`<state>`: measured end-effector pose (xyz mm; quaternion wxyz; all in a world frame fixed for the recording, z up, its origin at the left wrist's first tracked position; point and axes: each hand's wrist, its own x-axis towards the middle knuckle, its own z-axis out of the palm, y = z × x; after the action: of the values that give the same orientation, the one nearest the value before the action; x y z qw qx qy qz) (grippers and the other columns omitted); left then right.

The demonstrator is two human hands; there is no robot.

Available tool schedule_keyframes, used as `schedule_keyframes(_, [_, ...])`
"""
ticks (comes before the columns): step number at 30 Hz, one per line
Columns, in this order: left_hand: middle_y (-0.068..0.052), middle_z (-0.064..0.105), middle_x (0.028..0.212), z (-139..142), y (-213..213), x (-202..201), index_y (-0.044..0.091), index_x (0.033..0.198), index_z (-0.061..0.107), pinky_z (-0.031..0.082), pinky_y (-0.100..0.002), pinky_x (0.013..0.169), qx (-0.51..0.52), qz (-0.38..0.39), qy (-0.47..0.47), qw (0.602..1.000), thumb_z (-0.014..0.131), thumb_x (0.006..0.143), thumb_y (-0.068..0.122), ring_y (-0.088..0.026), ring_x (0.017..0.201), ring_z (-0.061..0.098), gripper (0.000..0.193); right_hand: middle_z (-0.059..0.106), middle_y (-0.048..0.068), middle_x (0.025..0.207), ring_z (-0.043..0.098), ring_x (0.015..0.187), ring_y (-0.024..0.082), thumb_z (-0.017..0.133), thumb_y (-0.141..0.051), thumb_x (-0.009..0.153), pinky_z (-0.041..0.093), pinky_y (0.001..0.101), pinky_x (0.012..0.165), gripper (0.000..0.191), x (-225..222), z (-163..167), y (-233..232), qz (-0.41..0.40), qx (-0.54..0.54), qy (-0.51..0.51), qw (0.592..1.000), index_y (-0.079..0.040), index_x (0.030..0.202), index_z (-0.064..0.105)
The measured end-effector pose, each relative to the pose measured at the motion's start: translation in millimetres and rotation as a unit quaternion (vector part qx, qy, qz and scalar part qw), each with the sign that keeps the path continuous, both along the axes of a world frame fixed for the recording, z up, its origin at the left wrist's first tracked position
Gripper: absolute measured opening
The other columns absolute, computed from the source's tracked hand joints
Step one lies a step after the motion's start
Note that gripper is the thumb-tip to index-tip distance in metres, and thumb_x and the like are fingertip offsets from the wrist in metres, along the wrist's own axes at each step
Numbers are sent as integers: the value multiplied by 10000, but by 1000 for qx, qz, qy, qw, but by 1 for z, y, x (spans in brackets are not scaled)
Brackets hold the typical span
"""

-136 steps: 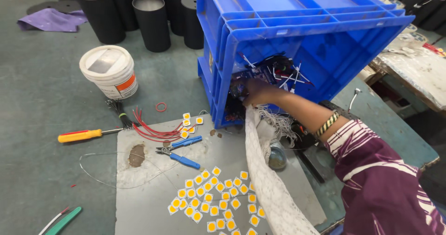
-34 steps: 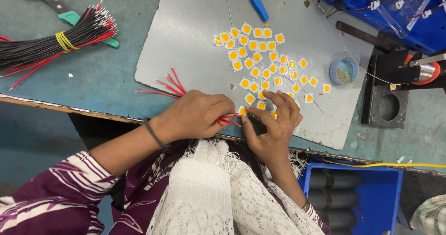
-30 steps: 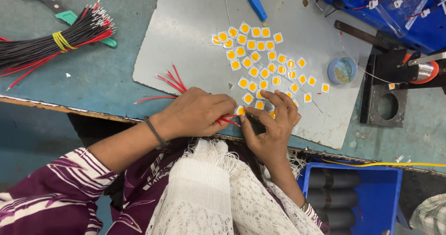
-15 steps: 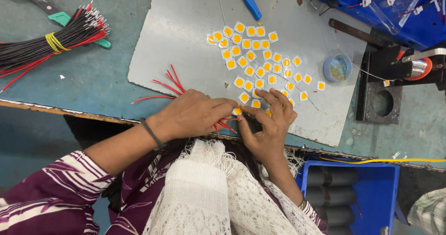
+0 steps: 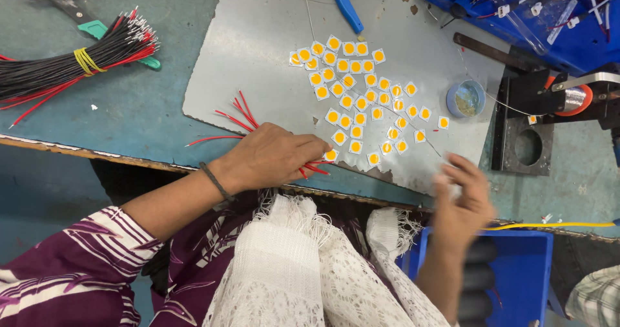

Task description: The person sits at a factory workbench soldering red and black wires onto small yellow LED modules with a soldering iron. They strip insulation from wire ends with a hand tool, dip the stripped ends into a small container of flux or solder paste, and solder the wires to the modules one at a time.

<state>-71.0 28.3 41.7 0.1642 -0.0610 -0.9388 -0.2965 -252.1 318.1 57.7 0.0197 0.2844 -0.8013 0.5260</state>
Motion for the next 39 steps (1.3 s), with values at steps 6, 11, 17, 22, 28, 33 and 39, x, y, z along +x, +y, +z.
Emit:
schedule_keyframes(6, [-38, 702, 898, 0, 1, 1, 103, 1103, 656, 512, -401, 531, -9, 9, 14, 1000, 713, 851, 197, -252, 610, 684, 275, 701, 73, 1186, 665, 1079, 201, 649, -56, 1088, 488, 346, 918, 201, -48, -2, 91, -50, -293, -248, 922, -96, 1284, 670])
schedule_keyframes(11, [-37, 707, 886, 1, -1, 3, 106, 1101, 664, 513, -414, 536, -9, 12, -8, 1000, 712, 836, 221, -268, 621, 686, 292, 701, 49, 1105, 668, 956, 191, 634, -123, 1125, 504, 346, 898, 305, -69, -13, 112, -43, -461, -400, 791, -171, 1425, 612])
schedule_keyframes(17, [-18, 734, 914, -1, -5, 4, 108, 1039, 689, 512, -399, 506, 11, 6, 2, 1000, 741, 810, 252, -262, 618, 690, 276, 689, 39, 1098, 629, 885, 174, 658, -59, 1080, 514, 331, 832, 444, -105, -19, 89, -33, -490, -298, 819, -242, 1445, 482])
schedule_keyframes(22, [2, 763, 1069, -10, -7, 7, 106, 900, 670, 531, -389, 523, -11, 15, 21, 1000, 748, 793, 229, -257, 593, 684, 181, 662, 21, 970, 590, 765, 147, 672, -49, 1022, 504, 305, 713, 538, -130, -15, 72, -83, -477, -220, 847, -242, 1471, 447])
schedule_keyframes(28, [11, 771, 1049, -19, -8, 7, 97, 898, 679, 533, -397, 504, -23, 26, 1, 999, 733, 773, 186, -270, 567, 681, 162, 622, 16, 954, 561, 711, 119, 723, -74, 1037, 441, 264, 620, 471, -156, -17, 61, -127, -421, -162, 884, -159, 1434, 484])
schedule_keyframes(33, [12, 772, 1029, -23, -9, 7, 98, 891, 675, 538, -390, 505, -18, 29, 2, 999, 740, 753, 177, -267, 572, 686, 171, 608, 8, 901, 565, 677, 128, 732, -143, 984, 440, 277, 577, 416, -165, -12, 48, -163, -445, -208, 856, -191, 1296, 461])
schedule_keyframes(39, [18, 775, 1045, -19, -10, 6, 94, 874, 672, 536, -392, 506, -24, 29, 0, 999, 749, 740, 169, -267, 564, 682, 172, 580, -1, 873, 535, 649, 124, 744, -184, 965, 405, 285, 556, 379, -169, -9, 40, -186, -463, -209, 841, -240, 1214, 465])
